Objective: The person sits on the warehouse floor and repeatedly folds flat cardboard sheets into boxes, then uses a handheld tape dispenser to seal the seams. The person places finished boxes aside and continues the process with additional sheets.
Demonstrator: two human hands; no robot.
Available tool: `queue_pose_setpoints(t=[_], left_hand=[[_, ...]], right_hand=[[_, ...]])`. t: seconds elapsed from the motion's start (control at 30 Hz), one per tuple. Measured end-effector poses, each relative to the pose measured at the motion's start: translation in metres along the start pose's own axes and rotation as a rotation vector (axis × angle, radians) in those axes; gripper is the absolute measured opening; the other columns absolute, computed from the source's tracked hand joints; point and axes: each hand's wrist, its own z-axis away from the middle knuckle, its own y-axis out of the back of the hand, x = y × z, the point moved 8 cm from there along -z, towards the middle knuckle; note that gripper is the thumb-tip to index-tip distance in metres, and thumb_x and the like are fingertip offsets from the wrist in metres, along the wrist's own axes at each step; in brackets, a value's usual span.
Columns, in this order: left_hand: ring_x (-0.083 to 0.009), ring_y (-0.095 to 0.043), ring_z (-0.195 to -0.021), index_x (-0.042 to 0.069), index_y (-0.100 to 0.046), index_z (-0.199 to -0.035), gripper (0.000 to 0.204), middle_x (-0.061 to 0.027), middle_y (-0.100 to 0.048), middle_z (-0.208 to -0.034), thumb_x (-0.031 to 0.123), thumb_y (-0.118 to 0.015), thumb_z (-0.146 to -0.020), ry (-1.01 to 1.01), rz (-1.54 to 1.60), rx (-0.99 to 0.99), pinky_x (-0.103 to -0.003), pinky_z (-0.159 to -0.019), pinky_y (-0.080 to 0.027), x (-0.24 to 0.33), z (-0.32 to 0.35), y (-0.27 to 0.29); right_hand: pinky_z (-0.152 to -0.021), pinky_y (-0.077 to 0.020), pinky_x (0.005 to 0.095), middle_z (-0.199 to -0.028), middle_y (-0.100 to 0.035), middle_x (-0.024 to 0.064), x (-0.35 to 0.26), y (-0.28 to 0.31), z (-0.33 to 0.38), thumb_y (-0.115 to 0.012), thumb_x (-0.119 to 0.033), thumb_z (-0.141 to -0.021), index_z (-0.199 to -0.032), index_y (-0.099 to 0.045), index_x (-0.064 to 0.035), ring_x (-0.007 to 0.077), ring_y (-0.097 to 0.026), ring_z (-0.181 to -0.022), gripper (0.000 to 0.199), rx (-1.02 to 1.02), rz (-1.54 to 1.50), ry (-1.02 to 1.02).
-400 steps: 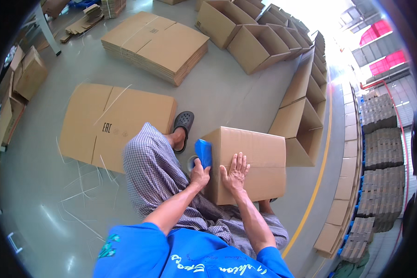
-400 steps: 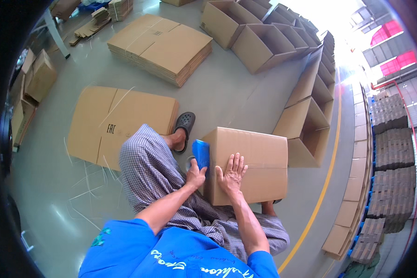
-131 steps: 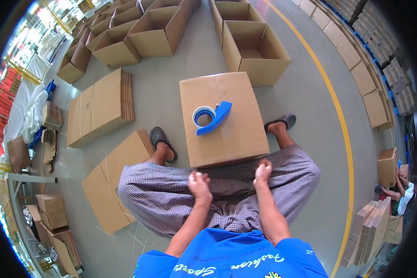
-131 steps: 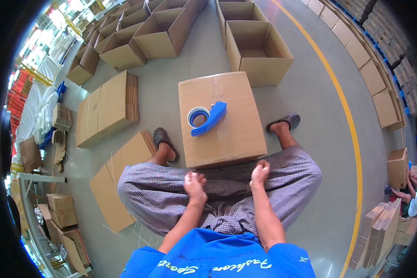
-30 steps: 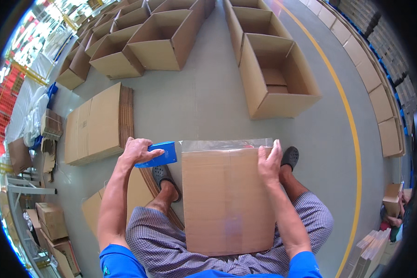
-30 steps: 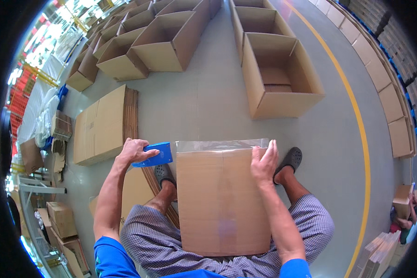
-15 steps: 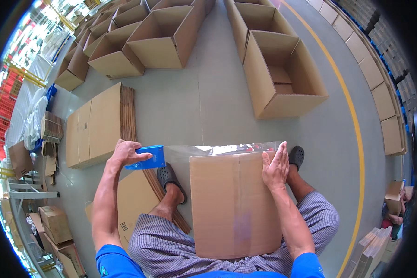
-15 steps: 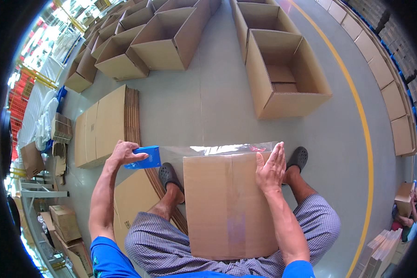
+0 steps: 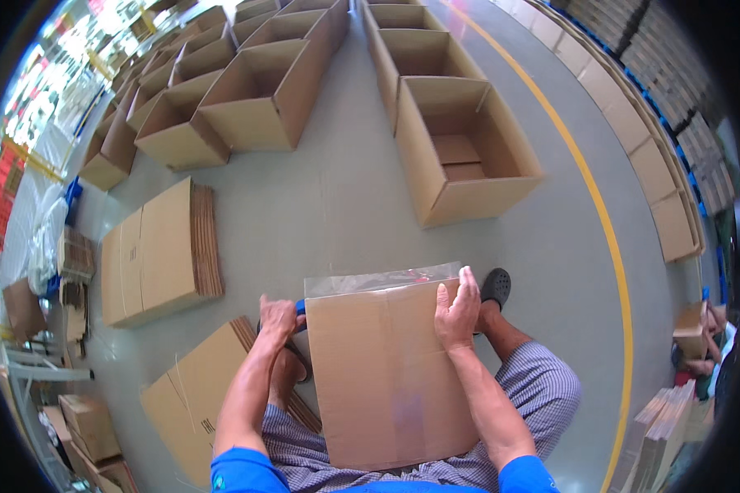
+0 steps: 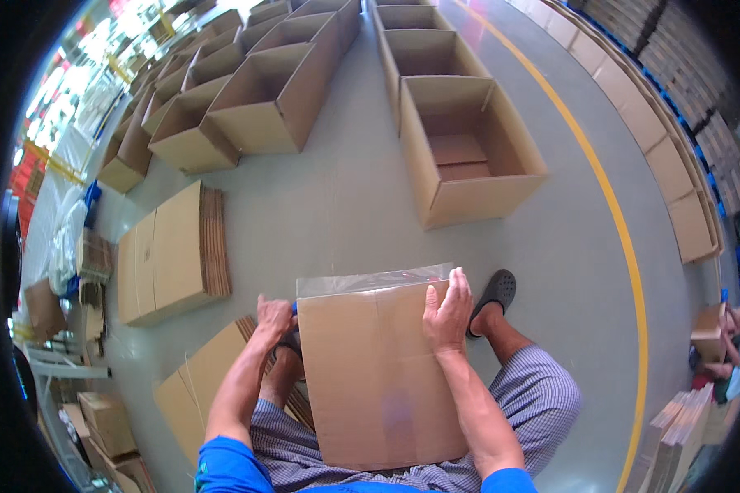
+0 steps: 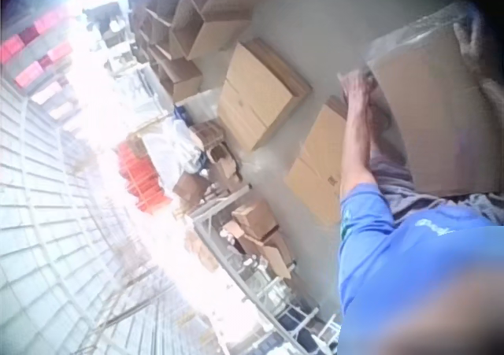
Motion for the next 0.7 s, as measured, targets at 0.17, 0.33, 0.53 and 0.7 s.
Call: queue_pose_setpoints(t=[0.17, 0.33, 0.53, 0.7], left_hand=[[-0.0355, -0.066, -0.066, 0.006, -0.068, -0.079, 0.045, -0.0187, -0.066, -0.069, 0.051, -0.069, -0.077, 0.221, 0.073, 0.184, -0.053, -0.085, -0.044, -0.050, 0.070, 0.063], [-0.0360, -0.061, -0.057, 0.003, -0.064, -0.079, 0.028, -0.0189, -0.064, -0.068, 0.030, -0.073, -0.076, 0.089, 0.641, 0.347, -0.046, -0.054, -0.049, -0.019, 0.170, 0.129], [-0.0329, -0.064, -0.088, 0.005, -0.064, -0.099, 0.027, -0.0161, -0.066, -0.098, 0.020, -0.074, -0.079, -0.454, 0.516, 0.134, -0.043, -0.077, -0.052, 0.169, 0.234, 0.122], [-0.0338, -0.067, -0.094, 0.002, -0.068, -0.093, 0.013, -0.0184, -0.068, -0.104, 0.013, -0.068, -0.087, -0.562, 0.756, 0.538, -0.039, -0.080, -0.056, 0.183, 0.206, 0.203]], right_hand=[[-0.103, -0.0386, 0.0448, -0.126, -0.057, 0.0149, -0.020, 0.014, 0.009, -0.062, -0.019, -0.091, -0.117, -0.059, -0.0023, 0.0331, -0.052, -0.119, 0.031, 0.011, -0.081, 0.118], [-0.096, -0.0443, 0.0405, -0.108, -0.066, 0.0070, -0.056, 0.014, 0.016, -0.068, -0.018, -0.085, -0.100, -0.067, -0.0068, 0.0264, -0.059, -0.107, 0.019, -0.113, -0.267, 0.384], [-0.101, -0.0434, 0.0402, -0.115, -0.066, 0.0061, -0.075, 0.007, 0.023, -0.066, -0.023, -0.086, -0.109, -0.067, -0.0076, 0.0238, -0.058, -0.114, 0.028, -0.196, -0.224, 0.588], [-0.110, -0.0352, 0.0440, -0.132, -0.057, 0.0115, -0.066, -0.008, 0.028, -0.062, -0.027, -0.089, -0.126, -0.058, -0.0054, 0.0268, -0.049, -0.128, 0.043, -0.332, -0.163, 0.590]])
